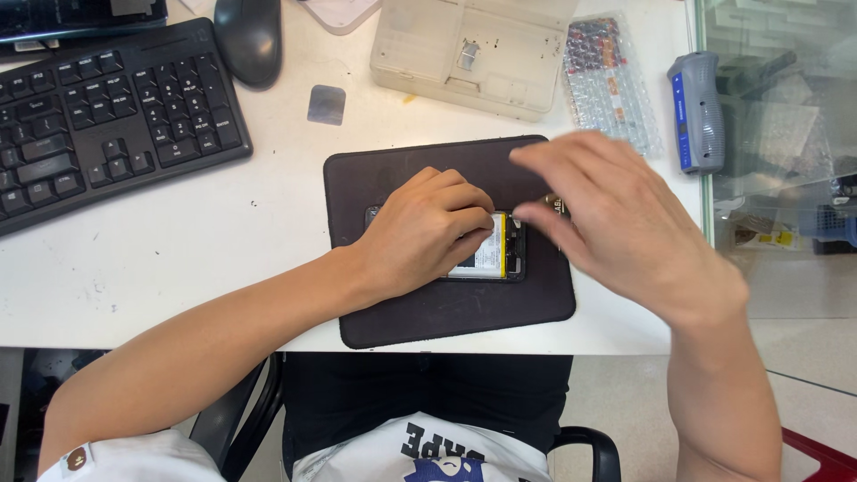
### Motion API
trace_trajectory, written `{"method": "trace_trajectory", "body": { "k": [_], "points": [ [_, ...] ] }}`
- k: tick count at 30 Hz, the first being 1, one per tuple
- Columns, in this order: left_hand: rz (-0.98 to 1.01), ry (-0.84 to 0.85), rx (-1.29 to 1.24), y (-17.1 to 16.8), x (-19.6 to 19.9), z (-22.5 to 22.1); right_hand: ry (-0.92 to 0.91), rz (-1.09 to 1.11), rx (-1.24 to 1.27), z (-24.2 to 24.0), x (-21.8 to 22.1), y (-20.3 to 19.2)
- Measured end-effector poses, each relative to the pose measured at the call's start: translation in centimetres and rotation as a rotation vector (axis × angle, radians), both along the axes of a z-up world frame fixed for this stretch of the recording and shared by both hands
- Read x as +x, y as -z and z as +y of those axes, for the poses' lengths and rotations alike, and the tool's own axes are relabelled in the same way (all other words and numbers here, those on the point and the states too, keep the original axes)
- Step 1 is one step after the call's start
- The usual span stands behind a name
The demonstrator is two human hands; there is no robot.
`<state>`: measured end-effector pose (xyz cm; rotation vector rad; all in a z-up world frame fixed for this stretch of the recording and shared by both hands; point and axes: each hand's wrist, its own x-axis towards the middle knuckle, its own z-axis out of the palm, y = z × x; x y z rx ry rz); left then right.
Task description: The person disassembles a smartphone on a workbench, using a screwdriver and a plastic pry tool to remove the back cover, battery, and screen assembly. The person handles the phone components and tools throughout the process.
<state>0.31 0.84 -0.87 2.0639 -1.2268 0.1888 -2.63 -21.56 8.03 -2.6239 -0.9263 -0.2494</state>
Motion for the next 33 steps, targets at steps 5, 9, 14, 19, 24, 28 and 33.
{"method": "trace_trajectory", "body": {
  "k": [5,9,14,19,24,28,33],
  "points": [
    [0.018,0.001,0.007,0.0,0.1,-0.1,0.028,0.175,0.057,-0.4,-0.4,-0.1],
    [0.037,0.009,-0.001,-0.1,0.1,-0.1,0.055,-0.056,-0.006,-0.2,-0.3,0.4],
    [0.048,-0.001,-0.005,-0.4,0.0,-0.1,0.105,0.095,0.021,-0.5,-0.8,0.7],
    [0.056,-0.031,-0.023,-0.8,0.1,0.0,0.023,0.150,0.132,-0.9,-1.3,0.9],
    [0.088,-0.060,-0.031,-0.9,0.2,-0.5,0.210,0.225,0.155,-1.1,-1.1,2.1],
    [0.118,-0.087,-0.026,-0.9,0.3,-0.8,0.120,0.191,0.337,-2.2,-1.2,2.7],
    [0.139,-0.090,-0.044,-0.6,0.7,-1.5,0.117,0.246,0.598,-3.1,-1.6,3.6]
  ]
}}
